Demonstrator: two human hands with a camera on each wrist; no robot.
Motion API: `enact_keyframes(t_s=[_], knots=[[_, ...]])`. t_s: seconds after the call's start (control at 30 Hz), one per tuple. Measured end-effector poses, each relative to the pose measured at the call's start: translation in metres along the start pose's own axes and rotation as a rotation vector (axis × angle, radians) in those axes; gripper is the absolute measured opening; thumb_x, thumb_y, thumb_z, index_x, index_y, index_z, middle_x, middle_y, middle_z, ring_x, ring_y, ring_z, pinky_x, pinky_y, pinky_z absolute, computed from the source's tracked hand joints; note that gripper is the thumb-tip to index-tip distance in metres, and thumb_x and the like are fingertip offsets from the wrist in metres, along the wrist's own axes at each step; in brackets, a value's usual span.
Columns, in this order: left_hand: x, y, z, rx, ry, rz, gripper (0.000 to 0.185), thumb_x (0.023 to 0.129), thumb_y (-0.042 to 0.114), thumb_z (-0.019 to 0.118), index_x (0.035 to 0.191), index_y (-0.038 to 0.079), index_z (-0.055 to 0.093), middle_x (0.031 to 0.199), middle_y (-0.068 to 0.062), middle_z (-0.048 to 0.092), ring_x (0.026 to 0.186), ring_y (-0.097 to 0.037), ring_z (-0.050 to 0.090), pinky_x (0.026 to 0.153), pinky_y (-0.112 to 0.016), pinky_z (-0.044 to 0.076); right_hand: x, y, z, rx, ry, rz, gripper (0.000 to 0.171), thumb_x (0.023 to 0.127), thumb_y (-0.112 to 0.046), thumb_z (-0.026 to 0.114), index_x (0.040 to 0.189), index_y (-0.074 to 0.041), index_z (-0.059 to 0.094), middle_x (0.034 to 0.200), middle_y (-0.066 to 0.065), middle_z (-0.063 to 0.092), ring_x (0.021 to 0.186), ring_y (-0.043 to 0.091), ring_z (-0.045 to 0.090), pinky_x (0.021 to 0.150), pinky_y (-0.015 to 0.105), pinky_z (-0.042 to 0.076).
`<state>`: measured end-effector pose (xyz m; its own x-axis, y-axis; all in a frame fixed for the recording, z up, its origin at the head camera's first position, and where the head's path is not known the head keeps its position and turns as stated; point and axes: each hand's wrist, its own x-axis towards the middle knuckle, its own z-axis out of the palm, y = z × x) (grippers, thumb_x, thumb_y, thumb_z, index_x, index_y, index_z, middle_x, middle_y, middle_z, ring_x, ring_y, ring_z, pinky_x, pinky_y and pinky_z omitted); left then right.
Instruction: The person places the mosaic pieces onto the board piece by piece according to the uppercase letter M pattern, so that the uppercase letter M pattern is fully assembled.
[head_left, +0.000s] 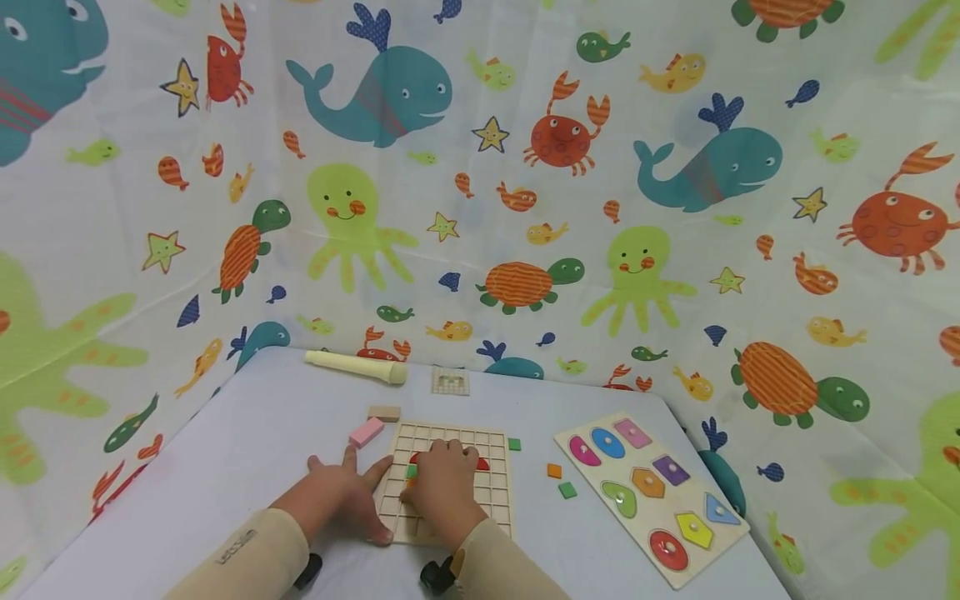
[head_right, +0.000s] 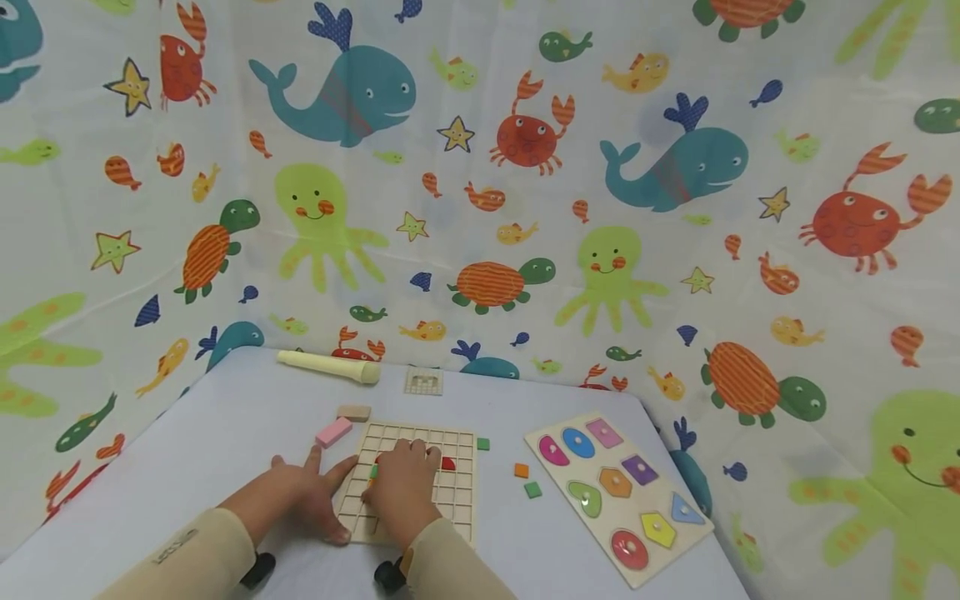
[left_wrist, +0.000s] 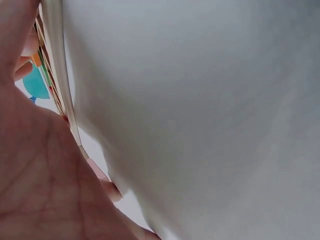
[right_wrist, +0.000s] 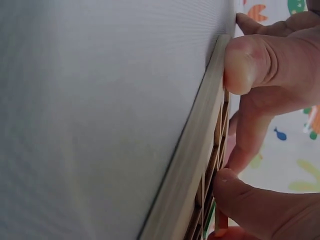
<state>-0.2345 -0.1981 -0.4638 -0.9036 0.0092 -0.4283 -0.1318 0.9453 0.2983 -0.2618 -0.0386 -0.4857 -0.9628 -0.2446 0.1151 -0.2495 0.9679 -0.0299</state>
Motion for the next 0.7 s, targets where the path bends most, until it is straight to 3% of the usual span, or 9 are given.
enact_keyframes(t_s=[0.53, 0.7], knots=[[0.0033, 0.0014, 0.0006, 0.009, 0.005, -0.002, 0.133, 0.054, 0.074, 0.094, 0.166, 0.031, 0.036, 0.171, -0.04, 0.007, 0.138, -0.088, 0.002, 0.107, -0.093, 0.021, -0.0008, -0.0021, -0.0026, -0.084, -0.032, -0.002, 0.05, 0.077, -0.059, 0.091, 0.109, -0.022, 0.083, 0.115, 0.0, 0.073, 0.116, 0.027, 0.061, 0.111, 0.057, 0.044], [0.0019, 0.0012, 0.0008, 0.017, -0.004, 0.009, 0.132, 0.056, 0.073, 0.094, 0.166, 0.029, 0.036, 0.17, -0.041, 0.007, 0.138, -0.088, 0.001, 0.107, -0.093, 0.019, 0.0003, -0.0018, -0.0014, -0.095, -0.046, -0.005, 0.049, 0.075, -0.059, 0.091, 0.106, -0.022, 0.084, 0.109, 0.0, 0.074, 0.111, 0.027, 0.06, 0.113, 0.057, 0.043]])
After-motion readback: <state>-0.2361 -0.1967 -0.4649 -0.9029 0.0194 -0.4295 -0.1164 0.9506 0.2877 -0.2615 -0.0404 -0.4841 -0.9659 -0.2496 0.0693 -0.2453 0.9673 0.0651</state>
